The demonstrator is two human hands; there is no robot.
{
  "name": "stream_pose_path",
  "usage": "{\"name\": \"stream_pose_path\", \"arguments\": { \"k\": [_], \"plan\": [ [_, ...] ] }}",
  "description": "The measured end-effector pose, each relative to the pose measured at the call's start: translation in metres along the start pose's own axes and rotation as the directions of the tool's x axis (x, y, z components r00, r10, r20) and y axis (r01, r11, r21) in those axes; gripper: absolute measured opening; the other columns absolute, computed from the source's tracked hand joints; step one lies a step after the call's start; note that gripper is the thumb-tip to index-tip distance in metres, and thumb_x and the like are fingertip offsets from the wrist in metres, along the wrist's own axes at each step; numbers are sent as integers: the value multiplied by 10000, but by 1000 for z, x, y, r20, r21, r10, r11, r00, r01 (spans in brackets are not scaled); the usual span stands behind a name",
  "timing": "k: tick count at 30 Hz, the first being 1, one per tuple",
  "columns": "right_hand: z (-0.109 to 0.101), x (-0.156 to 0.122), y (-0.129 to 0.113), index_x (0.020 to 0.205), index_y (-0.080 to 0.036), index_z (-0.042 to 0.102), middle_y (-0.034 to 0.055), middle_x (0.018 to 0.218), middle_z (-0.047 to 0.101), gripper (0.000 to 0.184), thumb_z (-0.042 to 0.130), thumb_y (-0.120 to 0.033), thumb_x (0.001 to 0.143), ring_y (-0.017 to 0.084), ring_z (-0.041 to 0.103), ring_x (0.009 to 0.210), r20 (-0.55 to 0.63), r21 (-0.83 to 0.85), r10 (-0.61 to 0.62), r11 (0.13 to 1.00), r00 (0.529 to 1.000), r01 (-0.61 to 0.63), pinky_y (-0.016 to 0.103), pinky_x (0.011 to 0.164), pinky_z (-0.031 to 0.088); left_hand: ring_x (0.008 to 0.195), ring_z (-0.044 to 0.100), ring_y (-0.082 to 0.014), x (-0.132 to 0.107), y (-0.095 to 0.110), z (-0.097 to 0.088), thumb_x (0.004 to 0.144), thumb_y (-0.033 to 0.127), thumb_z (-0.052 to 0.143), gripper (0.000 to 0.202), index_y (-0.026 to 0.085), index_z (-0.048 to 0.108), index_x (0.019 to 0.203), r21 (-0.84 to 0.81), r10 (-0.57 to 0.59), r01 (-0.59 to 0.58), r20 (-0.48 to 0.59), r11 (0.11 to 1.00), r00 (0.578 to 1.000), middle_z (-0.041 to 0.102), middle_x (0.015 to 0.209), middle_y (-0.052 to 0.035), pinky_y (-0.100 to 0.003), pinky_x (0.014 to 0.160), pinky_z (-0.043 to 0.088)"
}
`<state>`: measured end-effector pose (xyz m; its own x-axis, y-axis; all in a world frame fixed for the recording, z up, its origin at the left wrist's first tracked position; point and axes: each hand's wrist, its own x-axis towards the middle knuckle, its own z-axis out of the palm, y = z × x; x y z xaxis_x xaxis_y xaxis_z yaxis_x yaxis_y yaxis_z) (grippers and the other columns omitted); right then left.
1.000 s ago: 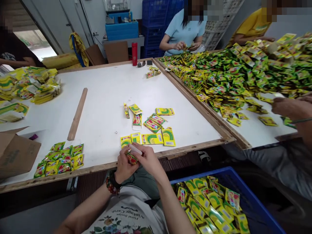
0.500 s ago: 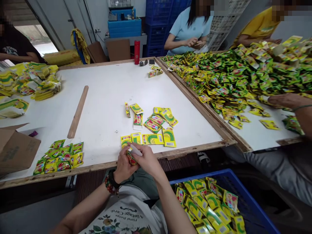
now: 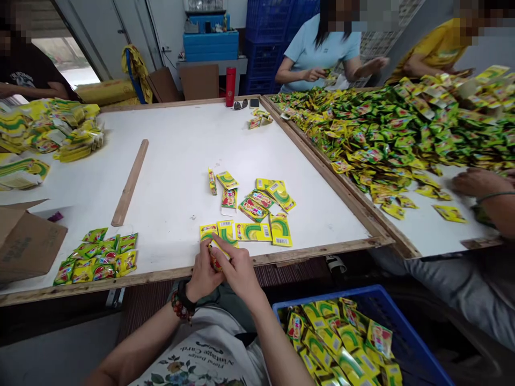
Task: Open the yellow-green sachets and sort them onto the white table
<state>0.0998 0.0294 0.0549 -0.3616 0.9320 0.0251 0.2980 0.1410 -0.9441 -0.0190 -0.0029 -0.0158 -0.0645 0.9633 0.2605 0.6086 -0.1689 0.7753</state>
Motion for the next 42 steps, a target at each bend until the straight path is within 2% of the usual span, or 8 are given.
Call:
{"name": "stream_pose_path", "arguments": {
  "k": [5, 15, 18, 24, 33, 37, 39, 42],
  "plan": [
    [4, -2, 3, 1321, -247, 571, 54, 1341, 593, 395, 459, -276, 944, 241, 553, 1253, 58, -63, -176, 982, 983, 179, 443, 1068, 435, 964, 651, -308, -1, -6, 3, 746, 362, 632, 729, 136, 243, 1321, 36, -58, 57, 34, 998, 998, 593, 1156, -184, -439, 783, 528],
    [1, -4, 8, 1299, -187, 596, 131, 1149, 713, 383, 441, -296, 966, 252, 717, 979, -46, -309, -245, 926, 968, 220, 360, 830, 587, 914, 657, -279, 4, 5, -2, 753, 330, 610, 610, 200, 286, 1252, 23, -28, 26, 99, 999, 995, 594, 1116, -115, -415, 767, 524],
    [2, -6, 7, 1222, -182, 658, 137, 1072, 741, 347, 467, -295, 955, 246, 740, 889, -130, -380, -244, 908, 961, 179, 337, 771, 601, 914, 655, -293, 4, 5, -2, 750, 370, 615, 637, 189, 282, 1261, 33, -22, 18, 109, 999, 994, 587, 1130, -134, -432, 767, 525],
    [6, -10, -7, 1086, -231, 731, 78, 1015, 758, 259, 548, -287, 911, 251, 744, 862, -285, -200, -90, 979, 954, 32, 344, 743, 610, 914, 653, -310, 1, 5, -2, 730, 421, 643, 707, 165, 287, 1284, 47, -18, 11, 152, 999, 988, 582, 1141, -155, -451, 755, 528],
    [14, -15, -1, 1358, -215, 534, 139, 1210, 679, 408, 438, -255, 963, 247, 679, 1052, -17, -364, -283, 895, 959, 257, 377, 856, 579, 906, 633, -289, -1, -1, 3, 782, 321, 560, 582, 147, 337, 1290, 0, -48, 49, 131, 999, 990, 590, 1105, -163, -426, 749, 520],
    [-19, -42, 4, 1318, -208, 575, 119, 1116, 720, 393, 405, -245, 966, 213, 710, 963, -41, -372, -260, 900, 965, 227, 313, 806, 586, 931, 603, -266, 4, 7, -13, 715, 342, 662, 633, 181, 379, 1257, -100, 63, -45, 185, 994, 981, 575, 1115, -117, -406, 772, 525],
    [-54, -65, 13, 1224, -198, 654, 111, 1091, 735, 365, 435, -295, 948, 224, 723, 918, -162, -477, -154, 877, 975, 60, 310, 770, 591, 1007, 569, -255, 9, 9, -28, 759, 317, 648, 561, 195, 407, 1251, -124, 99, -83, 127, 989, 987, 561, 1151, -109, -403, 835, 517],
    [-97, -89, 31, 1086, -200, 729, 117, 1062, 745, 379, 495, -425, 889, 295, 715, 927, -354, -678, -18, 693, 935, -244, 397, 746, 589, 1173, 481, -252, 18, 3, -49, 826, 86, 460, 456, 221, 480, 1262, 7, 83, -83, 62, 996, 995, 537, 1251, -102, -469, 1006, 429]
  ]
}}
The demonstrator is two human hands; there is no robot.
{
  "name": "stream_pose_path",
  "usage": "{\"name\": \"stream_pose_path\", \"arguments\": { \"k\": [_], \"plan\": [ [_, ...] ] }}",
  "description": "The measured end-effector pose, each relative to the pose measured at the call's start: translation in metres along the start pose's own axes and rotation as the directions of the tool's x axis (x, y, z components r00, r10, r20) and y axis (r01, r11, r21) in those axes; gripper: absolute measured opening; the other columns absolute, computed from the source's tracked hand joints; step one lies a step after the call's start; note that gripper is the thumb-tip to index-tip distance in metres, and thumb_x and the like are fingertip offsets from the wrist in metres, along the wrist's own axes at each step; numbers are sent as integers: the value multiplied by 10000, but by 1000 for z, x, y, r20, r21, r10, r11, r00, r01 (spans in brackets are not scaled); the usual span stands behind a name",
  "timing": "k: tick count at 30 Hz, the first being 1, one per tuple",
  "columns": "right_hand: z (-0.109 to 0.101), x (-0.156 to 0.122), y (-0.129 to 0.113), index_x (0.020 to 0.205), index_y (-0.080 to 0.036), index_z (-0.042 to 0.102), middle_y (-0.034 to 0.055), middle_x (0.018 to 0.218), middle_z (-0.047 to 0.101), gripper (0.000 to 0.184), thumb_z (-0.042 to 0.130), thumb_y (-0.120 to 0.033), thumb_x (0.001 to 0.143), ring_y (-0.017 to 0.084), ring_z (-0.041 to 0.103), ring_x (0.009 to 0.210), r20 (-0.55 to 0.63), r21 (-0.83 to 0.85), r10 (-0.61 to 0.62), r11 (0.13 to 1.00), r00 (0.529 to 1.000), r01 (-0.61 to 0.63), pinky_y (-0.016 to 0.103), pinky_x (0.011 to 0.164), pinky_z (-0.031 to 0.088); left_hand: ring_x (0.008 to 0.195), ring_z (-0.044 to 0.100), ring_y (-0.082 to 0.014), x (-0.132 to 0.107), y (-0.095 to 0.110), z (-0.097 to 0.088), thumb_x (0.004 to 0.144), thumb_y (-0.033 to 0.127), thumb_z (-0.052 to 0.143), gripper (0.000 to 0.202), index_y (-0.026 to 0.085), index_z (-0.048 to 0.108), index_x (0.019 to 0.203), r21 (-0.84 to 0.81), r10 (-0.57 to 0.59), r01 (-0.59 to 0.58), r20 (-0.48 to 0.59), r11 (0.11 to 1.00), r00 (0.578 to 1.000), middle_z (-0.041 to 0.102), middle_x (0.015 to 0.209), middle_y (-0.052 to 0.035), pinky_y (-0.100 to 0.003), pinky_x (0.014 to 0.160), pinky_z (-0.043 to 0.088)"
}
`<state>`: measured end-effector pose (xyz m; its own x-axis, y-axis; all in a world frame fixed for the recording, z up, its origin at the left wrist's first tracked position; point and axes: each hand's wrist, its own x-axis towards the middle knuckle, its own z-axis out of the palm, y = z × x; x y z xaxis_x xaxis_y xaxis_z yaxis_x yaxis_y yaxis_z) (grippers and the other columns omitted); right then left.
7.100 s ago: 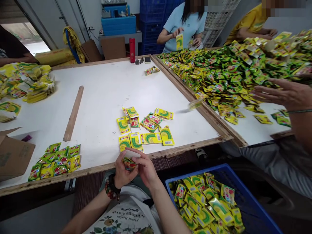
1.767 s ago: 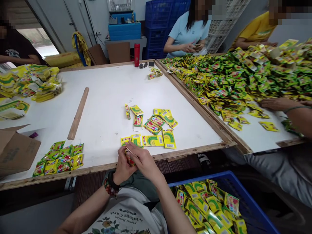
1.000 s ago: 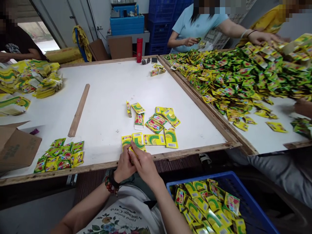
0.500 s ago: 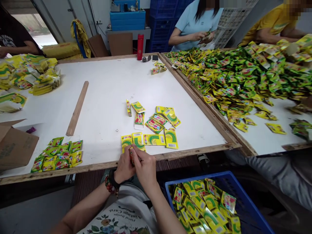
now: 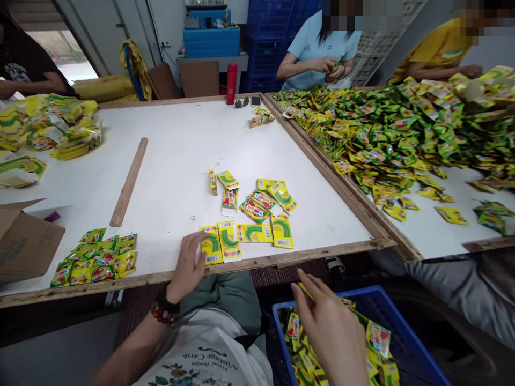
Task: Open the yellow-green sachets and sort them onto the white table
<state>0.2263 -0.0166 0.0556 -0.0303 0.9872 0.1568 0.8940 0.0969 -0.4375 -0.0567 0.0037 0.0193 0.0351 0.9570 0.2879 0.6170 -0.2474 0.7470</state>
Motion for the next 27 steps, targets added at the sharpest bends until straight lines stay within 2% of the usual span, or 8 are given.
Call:
{"name": "stream_pose_path", "arguments": {
  "k": [3, 6, 9, 12, 15, 18, 22, 27],
  "plan": [
    [13, 11, -4, 1089, -199, 718, 121, 1089, 732, 374, 504, -432, 890, 297, 684, 1004, 10, 75, -103, 992, 995, 102, 429, 834, 561, 1281, 411, -284, 11, -17, -8, 701, -41, 423, 651, 221, 518, 1289, 128, -63, 49, 105, 991, 992, 468, 1397, -105, -528, 1067, 365],
    [53, 34, -63, 1166, -175, 671, 130, 1041, 730, 330, 495, -314, 925, 259, 676, 973, 120, 233, -263, 945, 957, 231, 379, 846, 547, 1299, 429, -307, 22, -37, -8, 679, -24, 430, 742, 129, 396, 1405, 93, -192, 180, 133, 979, 972, 434, 1436, -184, -545, 1073, 358],
    [88, 56, -133, 1312, -91, 554, 194, 1005, 705, 503, 605, -327, 870, 309, 663, 941, 283, 61, -267, 964, 921, 260, 420, 808, 536, 1071, 608, -239, 29, -52, -8, 697, 8, 407, 786, 114, 278, 1465, -88, -333, 355, 191, 931, 923, 517, 1357, -202, -491, 982, 469],
    [106, 65, -171, 1381, -74, 475, 254, 1038, 673, 568, 615, -223, 851, 331, 653, 935, 330, -136, -205, 956, 922, 261, 414, 734, 537, 848, 653, -152, 30, -57, -10, 715, 33, 419, 777, 175, 274, 1465, -302, -392, 444, 219, 843, 894, 564, 1301, -155, -407, 870, 545],
    [112, 65, -168, 1398, -109, 465, 246, 1030, 690, 549, 512, -79, 852, 300, 673, 891, 314, -103, -191, 967, 930, 233, 364, 678, 542, 886, 639, -147, 24, -49, -7, 789, 96, 475, 692, 196, 287, 1448, -430, -400, 410, 117, 805, 909, 564, 1259, -131, -382, 876, 539],
    [113, 60, -142, 1400, -123, 464, 200, 1025, 727, 532, 479, -138, 868, 277, 704, 842, 255, 246, -202, 959, 945, 139, 383, 718, 560, 1139, 561, -208, 14, -31, 4, 843, 235, 571, 693, 210, 246, 1454, -458, -418, 369, -8, 809, 908, 473, 1327, -141, -399, 953, 501],
    [112, 41, -114, 1356, -199, 528, 133, 1286, 640, 516, 473, -200, 843, 248, 641, 1117, 62, 779, -179, 623, 982, 64, 395, 907, 533, 1294, 463, -252, 4, -1, 27, 833, 308, 648, 766, 233, 209, 1457, -453, -363, 297, -64, 841, 930, 288, 1471, -157, -393, 1009, 474],
    [101, 26, -102, 1214, -220, 654, 93, 1231, 680, 497, 533, -236, 731, 277, 631, 1138, 132, 950, -108, 299, 985, -94, 452, 991, 484, 1362, 401, -261, -4, 27, 54, 844, 297, 638, 898, 218, -1, 1470, -380, -371, 254, -274, 889, 888, 308, 1489, -188, -408, 1073, 423]
  ]
}}
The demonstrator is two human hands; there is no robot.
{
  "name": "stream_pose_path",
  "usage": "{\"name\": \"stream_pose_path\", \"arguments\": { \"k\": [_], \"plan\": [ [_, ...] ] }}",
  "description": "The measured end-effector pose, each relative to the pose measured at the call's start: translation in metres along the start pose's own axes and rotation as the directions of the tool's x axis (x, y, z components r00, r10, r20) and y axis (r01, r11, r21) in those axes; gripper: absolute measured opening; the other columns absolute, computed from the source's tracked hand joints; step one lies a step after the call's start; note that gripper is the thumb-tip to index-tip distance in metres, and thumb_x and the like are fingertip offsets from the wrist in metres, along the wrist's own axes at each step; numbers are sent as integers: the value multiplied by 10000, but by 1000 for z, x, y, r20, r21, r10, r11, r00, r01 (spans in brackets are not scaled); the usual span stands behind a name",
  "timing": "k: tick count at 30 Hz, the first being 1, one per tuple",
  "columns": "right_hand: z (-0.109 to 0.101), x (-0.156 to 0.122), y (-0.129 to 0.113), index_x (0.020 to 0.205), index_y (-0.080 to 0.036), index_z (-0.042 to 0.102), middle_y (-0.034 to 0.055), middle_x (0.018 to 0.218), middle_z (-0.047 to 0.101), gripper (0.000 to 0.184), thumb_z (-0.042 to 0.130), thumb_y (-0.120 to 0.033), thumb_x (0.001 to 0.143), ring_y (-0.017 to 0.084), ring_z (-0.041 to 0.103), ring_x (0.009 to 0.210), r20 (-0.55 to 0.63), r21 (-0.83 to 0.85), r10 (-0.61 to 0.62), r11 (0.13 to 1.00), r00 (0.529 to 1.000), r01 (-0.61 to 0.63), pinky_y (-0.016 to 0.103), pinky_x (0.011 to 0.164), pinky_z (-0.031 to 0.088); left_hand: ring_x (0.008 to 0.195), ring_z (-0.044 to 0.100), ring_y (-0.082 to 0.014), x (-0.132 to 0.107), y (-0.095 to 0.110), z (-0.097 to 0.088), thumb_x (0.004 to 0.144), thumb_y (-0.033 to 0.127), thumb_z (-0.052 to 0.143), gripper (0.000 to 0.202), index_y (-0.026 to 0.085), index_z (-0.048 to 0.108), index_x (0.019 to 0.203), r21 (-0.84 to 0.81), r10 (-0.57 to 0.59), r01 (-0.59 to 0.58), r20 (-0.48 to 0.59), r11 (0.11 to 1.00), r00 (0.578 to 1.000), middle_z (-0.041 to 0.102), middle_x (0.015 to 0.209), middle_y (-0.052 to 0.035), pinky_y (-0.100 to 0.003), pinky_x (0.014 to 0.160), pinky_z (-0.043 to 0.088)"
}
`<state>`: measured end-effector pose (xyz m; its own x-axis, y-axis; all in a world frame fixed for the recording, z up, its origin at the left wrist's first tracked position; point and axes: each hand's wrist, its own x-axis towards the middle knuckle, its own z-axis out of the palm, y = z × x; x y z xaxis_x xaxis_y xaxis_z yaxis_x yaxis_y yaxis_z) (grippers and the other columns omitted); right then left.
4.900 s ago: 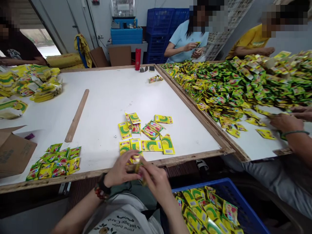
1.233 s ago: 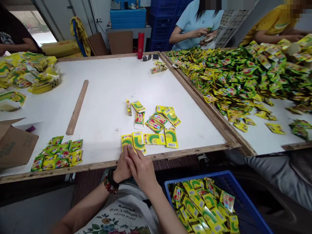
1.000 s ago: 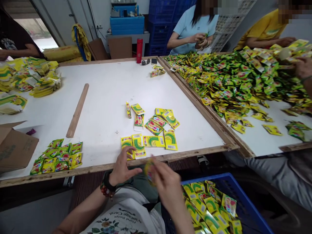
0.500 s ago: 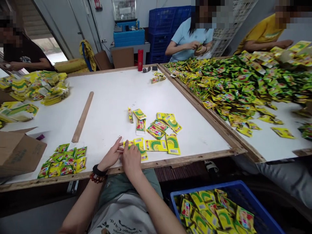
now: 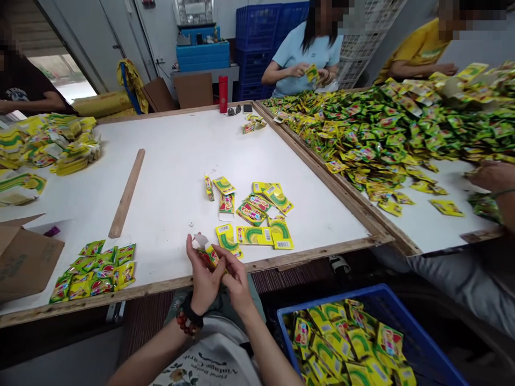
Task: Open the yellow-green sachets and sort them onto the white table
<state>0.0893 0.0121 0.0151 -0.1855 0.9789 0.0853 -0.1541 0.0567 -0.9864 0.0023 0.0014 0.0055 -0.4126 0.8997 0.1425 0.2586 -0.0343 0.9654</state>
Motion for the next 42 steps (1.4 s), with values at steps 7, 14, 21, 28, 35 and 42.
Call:
{"name": "stream_pose_path", "arguments": {
  "k": [7, 14, 21, 28, 35, 42],
  "plan": [
    [-8, 13, -19, 1069, -186, 714, 86, 1053, 750, 389, 587, -465, 830, 265, 700, 956, -111, 94, 207, 976, 972, -197, 405, 873, 557, 1297, 492, -291, -14, -13, 14, 755, 212, 676, 645, 231, 254, 1243, 2, 290, -291, 78, 957, 954, 397, 1442, -234, -496, 1013, 463],
    [-18, 12, -29, 1128, -268, 714, 64, 1193, 704, 348, 695, -371, 796, 260, 644, 1124, 23, -84, 31, 996, 999, -29, 428, 988, 496, 1213, 559, -277, -2, -7, 9, 732, 251, 675, 582, 235, 307, 1183, 58, 305, -318, 168, 946, 937, 417, 1428, -198, -448, 941, 510],
    [-11, 6, -34, 1092, -259, 728, 77, 1068, 744, 260, 630, -270, 851, 250, 730, 941, 35, -375, -213, 903, 976, 211, 406, 860, 587, 1206, 550, -260, 0, -11, 3, 777, 307, 685, 661, 212, 319, 1319, 41, 278, -291, 192, 956, 941, 466, 1362, -167, -418, 983, 497],
    [-9, 9, -34, 1159, -235, 698, 83, 1105, 730, 300, 557, -255, 895, 236, 737, 915, 83, -519, -237, 819, 968, 245, 350, 818, 599, 1102, 618, -232, 2, -7, 3, 801, 270, 631, 520, 202, 403, 1263, 17, 221, -231, 243, 973, 945, 579, 1258, -135, -383, 918, 531],
    [-18, 16, -51, 1186, -214, 681, 75, 1085, 743, 320, 490, -299, 943, 244, 720, 968, 197, -578, -30, 804, 980, 141, 357, 833, 586, 913, 656, -245, 2, -7, 4, 732, 325, 678, 457, 201, 474, 1121, 100, 130, -157, 235, 983, 963, 646, 1042, -89, -399, 802, 548],
    [-13, 8, -48, 1365, -184, 530, 148, 1217, 680, 423, 396, -280, 976, 265, 665, 1091, 454, -717, -80, 559, 888, 417, 387, 892, 553, 899, 616, -218, 0, -12, 0, 814, 288, 587, 283, 214, 474, 1064, 17, 151, -161, 261, 987, 954, 593, 995, -70, -380, 818, 533]
  ]
}}
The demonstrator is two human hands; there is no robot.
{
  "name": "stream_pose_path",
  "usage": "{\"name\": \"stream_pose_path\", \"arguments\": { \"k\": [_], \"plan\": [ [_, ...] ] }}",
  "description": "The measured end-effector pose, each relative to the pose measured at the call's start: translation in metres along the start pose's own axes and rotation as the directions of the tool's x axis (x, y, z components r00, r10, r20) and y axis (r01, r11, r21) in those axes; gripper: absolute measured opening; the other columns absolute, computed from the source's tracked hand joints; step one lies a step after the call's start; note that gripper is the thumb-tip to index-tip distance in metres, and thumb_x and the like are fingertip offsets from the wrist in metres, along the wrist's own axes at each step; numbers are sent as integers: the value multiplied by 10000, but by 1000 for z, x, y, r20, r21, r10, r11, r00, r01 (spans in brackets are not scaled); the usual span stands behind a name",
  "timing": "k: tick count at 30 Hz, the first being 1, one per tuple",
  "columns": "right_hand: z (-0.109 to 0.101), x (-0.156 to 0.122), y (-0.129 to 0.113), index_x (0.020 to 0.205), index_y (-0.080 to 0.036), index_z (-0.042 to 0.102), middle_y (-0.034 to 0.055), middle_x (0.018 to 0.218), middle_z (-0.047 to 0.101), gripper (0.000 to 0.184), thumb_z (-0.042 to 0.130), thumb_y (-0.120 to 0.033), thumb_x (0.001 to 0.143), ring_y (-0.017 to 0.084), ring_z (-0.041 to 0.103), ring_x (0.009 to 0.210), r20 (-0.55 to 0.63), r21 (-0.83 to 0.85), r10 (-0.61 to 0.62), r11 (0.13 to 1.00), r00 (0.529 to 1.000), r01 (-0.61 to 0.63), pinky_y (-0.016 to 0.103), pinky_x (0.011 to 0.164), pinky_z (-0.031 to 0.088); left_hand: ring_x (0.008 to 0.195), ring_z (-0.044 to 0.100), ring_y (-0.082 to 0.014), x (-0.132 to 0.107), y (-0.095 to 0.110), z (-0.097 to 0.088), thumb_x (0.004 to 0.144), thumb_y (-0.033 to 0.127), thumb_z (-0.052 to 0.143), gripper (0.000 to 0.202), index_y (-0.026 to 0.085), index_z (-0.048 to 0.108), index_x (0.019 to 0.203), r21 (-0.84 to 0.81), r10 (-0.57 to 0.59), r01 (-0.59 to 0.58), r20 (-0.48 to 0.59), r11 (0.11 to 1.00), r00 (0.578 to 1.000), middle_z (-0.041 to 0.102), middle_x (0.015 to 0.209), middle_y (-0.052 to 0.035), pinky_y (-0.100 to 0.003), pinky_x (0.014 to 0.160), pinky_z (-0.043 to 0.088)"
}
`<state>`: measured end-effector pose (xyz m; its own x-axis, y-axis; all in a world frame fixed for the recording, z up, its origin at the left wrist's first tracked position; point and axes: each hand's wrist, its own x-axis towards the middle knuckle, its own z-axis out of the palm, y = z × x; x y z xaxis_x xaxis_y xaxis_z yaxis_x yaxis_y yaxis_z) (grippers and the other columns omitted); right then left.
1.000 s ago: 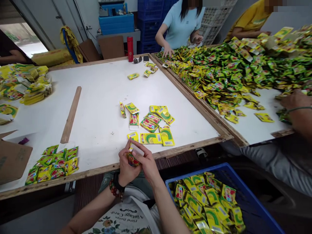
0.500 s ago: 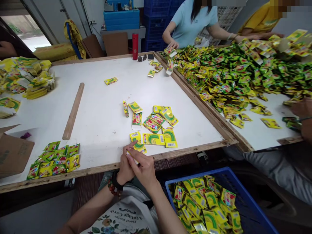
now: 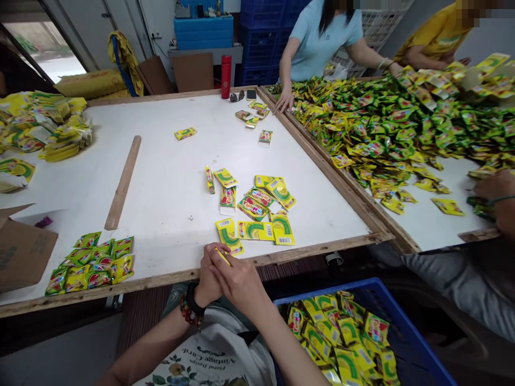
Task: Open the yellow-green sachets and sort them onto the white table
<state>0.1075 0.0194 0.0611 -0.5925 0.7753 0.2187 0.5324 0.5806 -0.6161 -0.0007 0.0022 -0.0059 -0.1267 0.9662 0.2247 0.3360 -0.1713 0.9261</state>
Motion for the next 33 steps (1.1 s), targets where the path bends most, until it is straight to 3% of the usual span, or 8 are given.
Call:
{"name": "stream_pose_path", "arguments": {
  "k": [4, 7, 9, 15, 20, 27, 30, 33],
  "plan": [
    [-33, -50, 20, 1319, -184, 581, 120, 1003, 761, 433, 339, -295, 978, 222, 740, 823, -107, -56, 203, 976, 973, -210, 298, 697, 584, 1220, 484, -280, 21, 15, -26, 758, 281, 676, 614, 211, 403, 1303, 70, 194, -235, 369, 970, 909, 497, 1320, -130, -469, 1036, 423],
    [-67, -95, 45, 1166, -170, 701, 130, 852, 777, 439, 427, -406, 917, 287, 728, 640, -225, -315, 581, 717, 783, -622, 358, 541, 560, 1317, 386, -288, 53, 19, -47, 794, 58, 531, 564, 227, 455, 1327, 321, 116, -368, 596, 873, 794, 450, 1416, -116, -485, 1077, 365],
    [-74, -105, 56, 1119, -159, 722, 149, 927, 770, 428, 467, -407, 881, 333, 734, 734, -235, -404, 665, 597, 709, -693, 402, 587, 565, 1386, 298, -324, 77, 13, -51, 716, -54, 479, 712, 214, 421, 1373, 483, 2, -432, 665, 761, 747, 374, 1494, -124, -513, 1074, 345],
    [-14, -26, 32, 1314, -138, 561, 172, 1214, 674, 507, 513, -429, 902, 311, 634, 1112, -10, -274, 480, 842, 877, -464, 448, 982, 447, 1420, 301, -279, 120, -14, -46, 836, 20, 425, 651, 181, 295, 1454, 413, -47, -625, 856, 663, 515, 353, 1517, -157, -506, 1124, 280],
    [20, 23, 20, 1414, -103, 432, 197, 1116, 677, 571, 563, -248, 878, 317, 638, 1011, 101, -336, 478, 842, 872, -423, 402, 851, 471, 1434, 285, -234, 117, -31, -82, 947, 165, 383, 537, 235, 267, 1467, 445, -133, -465, 816, 766, 562, 322, 1541, -123, -513, 1145, 257],
    [17, 21, 52, 1040, -185, 693, 104, 937, 672, 259, 483, -131, 898, 237, 581, 903, -11, -189, 78, 979, 997, -79, 345, 804, 428, 1436, 272, -289, 104, -29, -123, 918, 289, 501, 520, 264, 379, 1423, 422, -159, -320, 779, 848, 607, 409, 1497, -98, -570, 1155, 216],
    [5, 29, 39, 714, -177, 625, 49, 698, 585, 328, 428, -265, 961, 192, 516, 715, -276, -28, 68, 997, 959, -78, 303, 682, 399, 1403, 321, -348, 83, -8, -106, 752, 425, 725, 757, 243, 390, 1407, 347, -2, -326, 687, 879, 727, 463, 1451, -121, -603, 1149, 207],
    [-6, 34, 17, 558, -198, 477, -38, 533, 402, 423, 451, -353, 951, 128, 397, 540, -362, 238, 236, 959, 902, -155, 259, 545, 319, 1272, 500, -300, 49, 7, -71, 738, 427, 729, 798, 202, 342, 1399, 264, 139, -255, 388, 930, 911, 506, 1385, -151, -502, 1074, 398]
  ]
}}
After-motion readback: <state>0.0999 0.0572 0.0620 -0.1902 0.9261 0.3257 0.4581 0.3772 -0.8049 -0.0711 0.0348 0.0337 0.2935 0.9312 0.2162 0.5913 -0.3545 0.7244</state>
